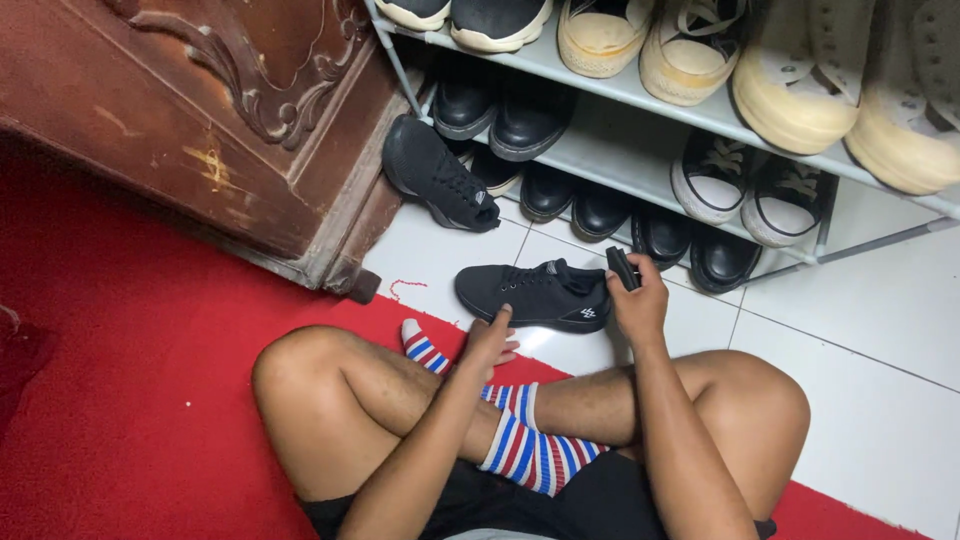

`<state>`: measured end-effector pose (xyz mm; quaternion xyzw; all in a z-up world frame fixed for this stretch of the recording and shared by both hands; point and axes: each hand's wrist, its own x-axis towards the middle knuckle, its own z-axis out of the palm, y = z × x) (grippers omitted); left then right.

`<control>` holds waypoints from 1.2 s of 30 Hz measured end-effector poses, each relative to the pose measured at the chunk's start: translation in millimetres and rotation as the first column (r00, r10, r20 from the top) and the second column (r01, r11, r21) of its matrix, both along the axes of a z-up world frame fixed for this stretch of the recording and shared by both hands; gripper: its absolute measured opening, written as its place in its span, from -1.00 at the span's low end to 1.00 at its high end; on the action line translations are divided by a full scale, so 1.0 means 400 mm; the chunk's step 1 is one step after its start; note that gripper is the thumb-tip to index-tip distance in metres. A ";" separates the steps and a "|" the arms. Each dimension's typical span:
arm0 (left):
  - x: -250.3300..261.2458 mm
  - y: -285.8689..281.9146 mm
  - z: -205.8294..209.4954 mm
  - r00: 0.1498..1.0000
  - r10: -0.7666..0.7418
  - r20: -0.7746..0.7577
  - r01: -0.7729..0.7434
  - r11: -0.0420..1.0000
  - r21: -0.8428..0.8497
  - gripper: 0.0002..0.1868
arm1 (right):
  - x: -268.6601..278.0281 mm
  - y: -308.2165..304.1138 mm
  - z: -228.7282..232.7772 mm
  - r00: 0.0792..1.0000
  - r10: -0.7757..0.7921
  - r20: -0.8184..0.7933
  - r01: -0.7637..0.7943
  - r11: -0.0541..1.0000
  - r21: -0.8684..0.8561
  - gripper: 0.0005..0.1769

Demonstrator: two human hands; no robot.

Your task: Cleaning shoes with a brush while sitting on the floor near a shoe rack

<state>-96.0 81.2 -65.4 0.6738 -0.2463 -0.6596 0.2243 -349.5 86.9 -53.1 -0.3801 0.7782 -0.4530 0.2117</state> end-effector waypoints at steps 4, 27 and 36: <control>0.076 -0.066 0.106 0.616 -0.642 0.457 0.716 0.698 0.016 -0.30 | -0.008 0.001 -0.003 0.999 -0.013 0.033 0.013 1.000 -0.010 -0.69; 0.148 -0.181 0.298 0.245 -0.531 0.811 0.966 0.205 -0.157 -0.31 | 0.055 0.079 0.032 0.915 0.241 -0.322 -0.139 0.941 0.307 -0.63; 0.172 -0.154 0.306 0.345 -0.729 0.591 0.927 0.362 -0.095 -0.09 | 0.071 0.073 0.044 0.619 0.556 -0.555 -0.233 0.805 0.546 -0.64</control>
